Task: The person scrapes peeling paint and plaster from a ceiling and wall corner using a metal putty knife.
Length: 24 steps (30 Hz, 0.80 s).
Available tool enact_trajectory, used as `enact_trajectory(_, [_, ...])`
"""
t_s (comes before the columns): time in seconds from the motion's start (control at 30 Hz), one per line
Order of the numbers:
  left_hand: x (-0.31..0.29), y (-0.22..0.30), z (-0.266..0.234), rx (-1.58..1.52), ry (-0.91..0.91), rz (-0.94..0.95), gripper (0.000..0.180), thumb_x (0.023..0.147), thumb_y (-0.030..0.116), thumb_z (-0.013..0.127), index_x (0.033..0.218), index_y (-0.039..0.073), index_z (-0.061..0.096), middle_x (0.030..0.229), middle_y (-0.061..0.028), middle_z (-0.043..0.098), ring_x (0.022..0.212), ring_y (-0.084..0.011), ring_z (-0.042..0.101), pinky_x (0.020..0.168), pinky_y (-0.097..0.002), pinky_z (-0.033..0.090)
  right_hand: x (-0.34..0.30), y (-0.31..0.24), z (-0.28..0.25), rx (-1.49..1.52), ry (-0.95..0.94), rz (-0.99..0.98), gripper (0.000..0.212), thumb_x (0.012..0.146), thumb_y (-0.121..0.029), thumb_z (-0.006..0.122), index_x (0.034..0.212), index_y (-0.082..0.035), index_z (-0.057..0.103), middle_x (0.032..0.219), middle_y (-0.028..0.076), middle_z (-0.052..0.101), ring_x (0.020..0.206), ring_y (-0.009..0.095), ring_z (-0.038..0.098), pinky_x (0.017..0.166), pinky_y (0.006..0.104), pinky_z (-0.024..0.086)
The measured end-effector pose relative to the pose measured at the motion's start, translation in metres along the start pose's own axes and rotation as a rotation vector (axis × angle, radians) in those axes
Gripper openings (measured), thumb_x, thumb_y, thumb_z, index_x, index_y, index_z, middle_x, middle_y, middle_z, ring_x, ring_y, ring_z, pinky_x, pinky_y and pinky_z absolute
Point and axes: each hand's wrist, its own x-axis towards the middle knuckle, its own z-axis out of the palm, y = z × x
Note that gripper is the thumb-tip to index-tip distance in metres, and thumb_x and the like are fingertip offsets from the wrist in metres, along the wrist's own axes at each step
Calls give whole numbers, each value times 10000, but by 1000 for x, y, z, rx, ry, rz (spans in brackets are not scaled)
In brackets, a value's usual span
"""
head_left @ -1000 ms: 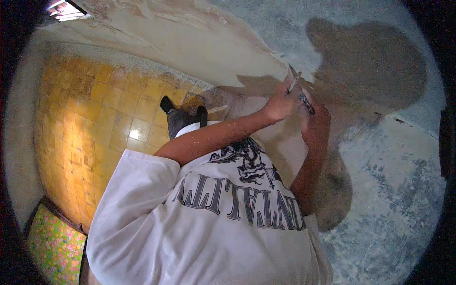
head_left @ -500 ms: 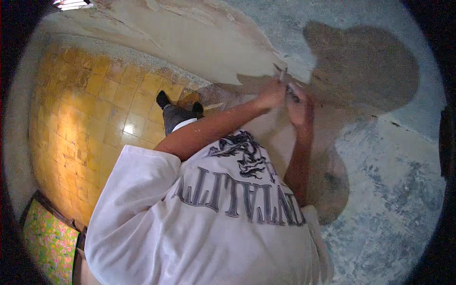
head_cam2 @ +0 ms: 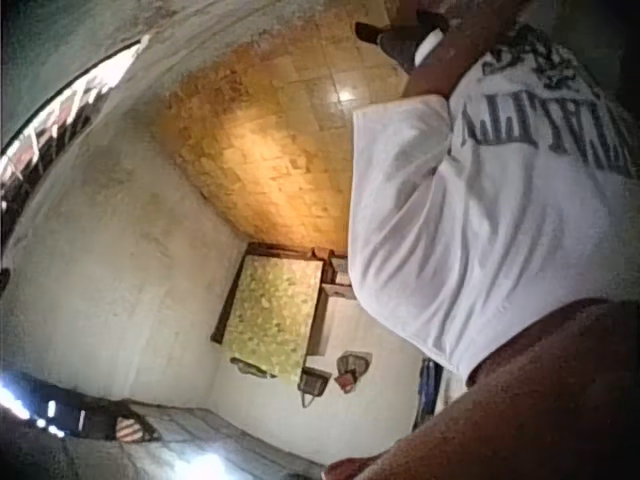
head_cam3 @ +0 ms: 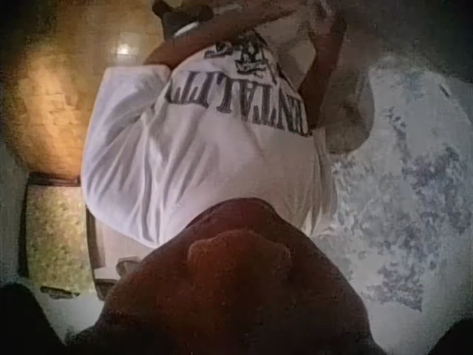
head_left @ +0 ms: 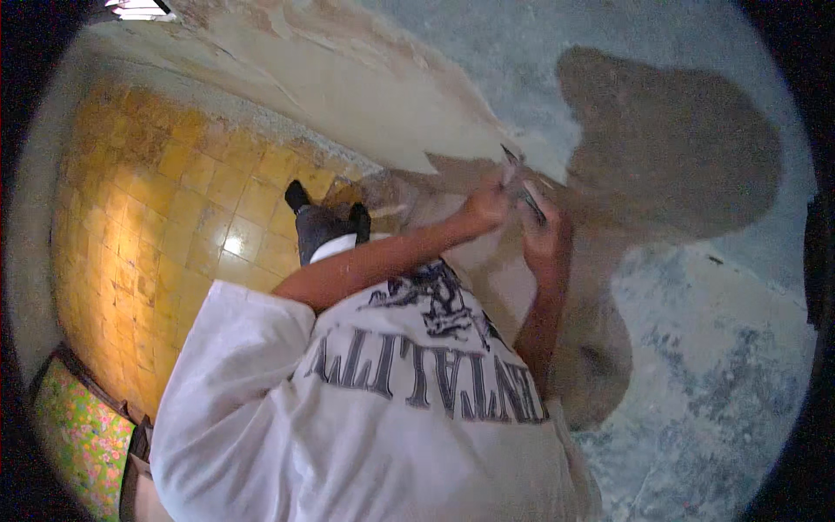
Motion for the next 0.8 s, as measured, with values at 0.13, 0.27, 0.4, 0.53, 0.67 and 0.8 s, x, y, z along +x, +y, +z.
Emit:
enact_trajectory(0.13, [-1, 53, -6, 172, -373, -148, 320, 924, 155, 517, 1212, 16, 531, 1083, -227, 604, 1038, -334, 585, 905, -404, 446, -17, -4, -40, 73, -41, 221, 354, 894, -248, 623, 1196, -62, 637, 873, 115, 668, 704, 189, 570, 712, 311, 468])
enact_trajectory(0.27, [-4, 34, 11, -25, -251, -215, 283, 897, 173, 533, 1144, 38, 571, 1031, -190, 633, 988, -317, 613, 862, -412, 465, -17, 10, -23, 85, 9, 195, 370, 892, -264, 626, 1205, -68, 633, 830, 83, 651, 713, 170, 558, 704, 308, 460])
enact_trajectory(0.4, [-5, 15, -4, 46, -236, -127, 293, 870, 222, 557, 1097, 40, 589, 906, -174, 657, 877, -319, 644, 805, -418, 483, -15, -21, -21, 20, -74, 270, 330, 917, -193, 583, 1243, -145, 606, 1202, 186, 613, 1063, 343, 610, 916, 404, 464])
enact_trajectory(0.53, [-9, 43, 1, 90, -224, -56, 278, 872, 211, 551, 1084, 38, 599, 908, -195, 658, 864, -342, 647, 787, -413, 487, -26, -12, -24, 196, 84, 189, 313, 911, -185, 590, 1196, -63, 638, 729, 52, 591, 651, 128, 519, 620, 279, 433])
enact_trajectory(0.67, [-4, 61, -11, 132, -382, -162, 287, 873, 199, 572, 1107, 32, 583, 940, -219, 646, 882, -387, 632, 774, -434, 484, -35, -8, -14, 173, 80, 266, 302, 912, -141, 578, 1192, -46, 638, 754, 37, 602, 669, 107, 515, 622, 261, 429])
enact_trajectory(0.8, [-10, 48, 0, 110, -300, -258, 361, 916, 212, 553, 1231, 42, 503, 898, -223, 632, 843, -396, 627, 746, -452, 478, -39, 3, 2, 382, 136, 336, 294, 927, -122, 560, 1190, -10, 629, 807, 30, 614, 696, 92, 514, 624, 250, 430])
